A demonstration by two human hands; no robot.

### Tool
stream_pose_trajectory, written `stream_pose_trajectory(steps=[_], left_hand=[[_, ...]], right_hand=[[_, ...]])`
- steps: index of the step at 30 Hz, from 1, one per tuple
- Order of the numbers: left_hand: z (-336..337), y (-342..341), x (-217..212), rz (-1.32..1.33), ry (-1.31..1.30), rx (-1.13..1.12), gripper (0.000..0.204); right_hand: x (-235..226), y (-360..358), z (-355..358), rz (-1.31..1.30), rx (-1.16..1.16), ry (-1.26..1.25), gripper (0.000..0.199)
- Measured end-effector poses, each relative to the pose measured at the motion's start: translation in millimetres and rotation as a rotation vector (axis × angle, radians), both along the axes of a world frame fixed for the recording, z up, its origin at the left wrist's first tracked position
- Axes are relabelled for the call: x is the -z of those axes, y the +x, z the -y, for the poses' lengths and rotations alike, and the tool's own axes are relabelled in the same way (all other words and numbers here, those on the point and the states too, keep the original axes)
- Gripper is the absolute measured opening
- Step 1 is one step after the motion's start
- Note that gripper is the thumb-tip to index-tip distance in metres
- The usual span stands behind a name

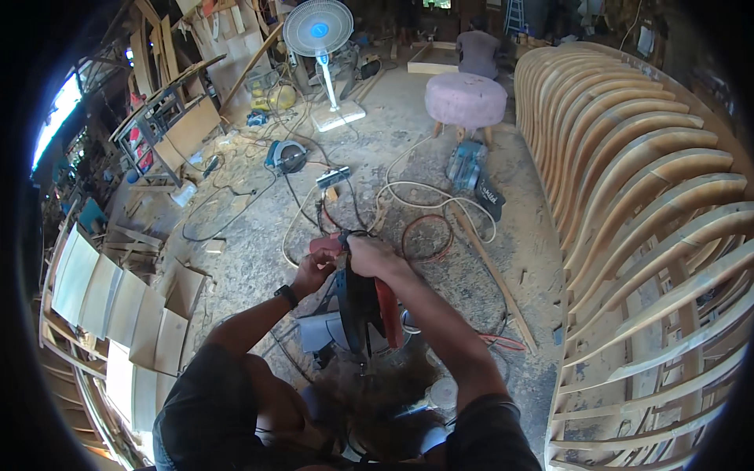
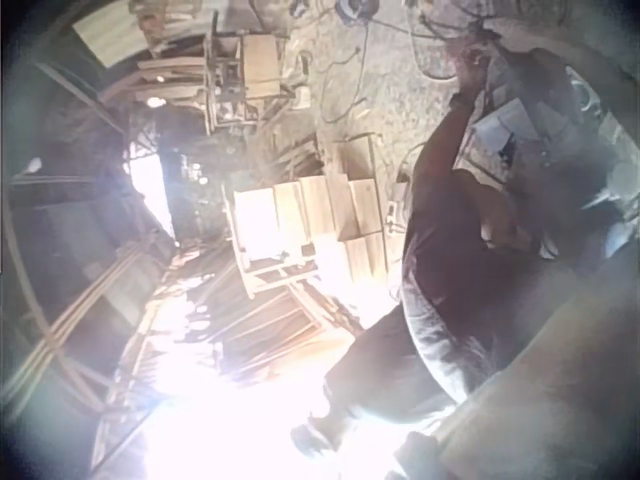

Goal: The person uses a miter saw to cut a small piece of wood, applies a liquid from a bottle to a wooden component, and handles a small wooden block and a plastic bottle.

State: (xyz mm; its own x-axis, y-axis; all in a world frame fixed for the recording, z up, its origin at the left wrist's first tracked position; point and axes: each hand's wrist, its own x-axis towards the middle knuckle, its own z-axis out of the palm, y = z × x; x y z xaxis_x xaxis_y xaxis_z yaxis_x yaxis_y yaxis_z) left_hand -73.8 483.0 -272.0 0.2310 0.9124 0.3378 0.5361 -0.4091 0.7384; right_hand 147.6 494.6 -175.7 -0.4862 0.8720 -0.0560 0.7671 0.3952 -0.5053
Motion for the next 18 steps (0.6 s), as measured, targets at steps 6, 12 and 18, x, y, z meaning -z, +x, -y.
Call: stream_pose_trajectory(steps=[6,12,18], left_hand=[[-4.4,0.2,12.0,0.118,-0.089,0.03,0.013],[-7.3,4.4,23.3,0.506,-0.306,0.057,0.011],[-9.2,7.1,38.8,0.452,-0.381,-0.035,0.015]], right_hand=[[32.3,-16.8,-31.7,0.119,-0.09,-0.081,0.026],[44.2,-19.1,-22.9,0.04,-0.039,0.051,0.023],[47.9,-20.1,-29.0,0.197,-0.047,0.032,0.023]])
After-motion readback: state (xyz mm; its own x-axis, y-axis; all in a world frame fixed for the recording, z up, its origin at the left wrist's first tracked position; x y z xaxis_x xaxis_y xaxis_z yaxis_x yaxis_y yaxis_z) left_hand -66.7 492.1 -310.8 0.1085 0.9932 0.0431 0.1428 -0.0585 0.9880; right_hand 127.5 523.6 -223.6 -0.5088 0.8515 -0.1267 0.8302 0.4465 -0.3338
